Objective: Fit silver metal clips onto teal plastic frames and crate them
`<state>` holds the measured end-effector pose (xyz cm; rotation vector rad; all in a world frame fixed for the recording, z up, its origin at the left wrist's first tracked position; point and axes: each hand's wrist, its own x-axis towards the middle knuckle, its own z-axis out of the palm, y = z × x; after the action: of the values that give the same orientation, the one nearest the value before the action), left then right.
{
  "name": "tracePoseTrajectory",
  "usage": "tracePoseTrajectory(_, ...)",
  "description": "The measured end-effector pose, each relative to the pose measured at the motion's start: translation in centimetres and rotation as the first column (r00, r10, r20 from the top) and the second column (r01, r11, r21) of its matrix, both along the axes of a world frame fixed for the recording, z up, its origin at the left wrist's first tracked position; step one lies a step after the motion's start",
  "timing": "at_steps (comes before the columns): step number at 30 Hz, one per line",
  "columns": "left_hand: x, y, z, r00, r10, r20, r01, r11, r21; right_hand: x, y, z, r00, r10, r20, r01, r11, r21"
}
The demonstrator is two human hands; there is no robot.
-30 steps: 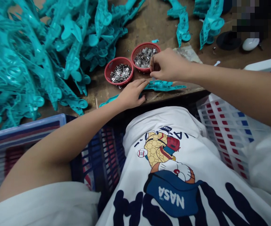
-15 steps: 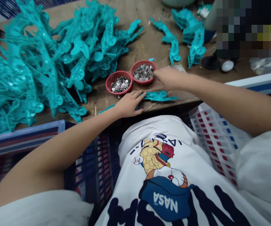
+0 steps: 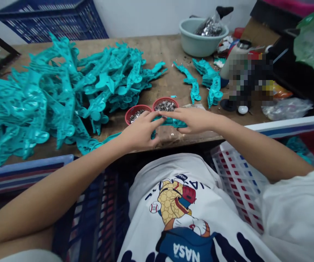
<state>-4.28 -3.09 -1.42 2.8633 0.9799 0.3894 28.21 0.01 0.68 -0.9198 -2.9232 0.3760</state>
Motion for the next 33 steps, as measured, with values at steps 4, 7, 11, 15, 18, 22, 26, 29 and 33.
tracePoseTrajectory(4, 0.1, -1.2, 4.5, 0.994, 0.003, 0.106, -0.015, 0.993, 0.12, 3.5, 1.6, 3.1, 0.96, -0.278, -0.018, 0.278, 0.947, 0.16)
tracePoseTrajectory(7, 0.6, -2.3, 6.1, 0.99, -0.057, 0.131, 0.038, 0.988, 0.147, 6.5, 6.3, 3.7, 0.755, -0.634, -0.17, 0.654, 0.705, 0.275)
tracePoseTrajectory(11, 1.8, -2.3, 3.4, 0.981, -0.196, -0.003, 0.194, 0.97, 0.145, 7.3, 14.8, 0.8, 0.385, -0.911, -0.145, 0.916, 0.358, 0.181)
tracePoseTrajectory(15, 1.9, -1.7, -1.1, 0.935, -0.311, -0.169, 0.327, 0.942, 0.074, 4.8, 19.8, -3.4, 0.275, -0.959, 0.062, 0.961, 0.276, 0.002)
tracePoseTrajectory(18, 1.3, -1.6, -2.4, 0.91, -0.351, -0.221, 0.358, 0.934, -0.012, 3.3, 20.9, -5.6, 0.292, -0.948, 0.127, 0.956, 0.287, -0.058)
tracePoseTrajectory(22, 1.1, -1.1, -1.7, 0.913, -0.346, -0.218, 0.343, 0.938, -0.054, 2.9, 21.7, -7.4, 0.288, -0.946, 0.148, 0.957, 0.278, -0.081)
tracePoseTrajectory(26, 1.1, -0.5, -1.7, 0.91, -0.348, -0.226, 0.347, 0.937, -0.048, 2.8, 22.4, -8.4, 0.259, -0.952, 0.162, 0.965, 0.247, -0.091)
tracePoseTrajectory(29, 1.1, -1.0, -2.8, 0.903, -0.367, -0.223, 0.358, 0.93, -0.082, 2.6, 22.3, -8.8, 0.243, -0.956, 0.163, 0.969, 0.231, -0.089)
tracePoseTrajectory(33, 1.5, -1.5, -3.0, 0.901, -0.359, -0.244, 0.347, 0.933, -0.092, 2.7, 21.8, -8.5, 0.239, -0.955, 0.177, 0.97, 0.225, -0.094)
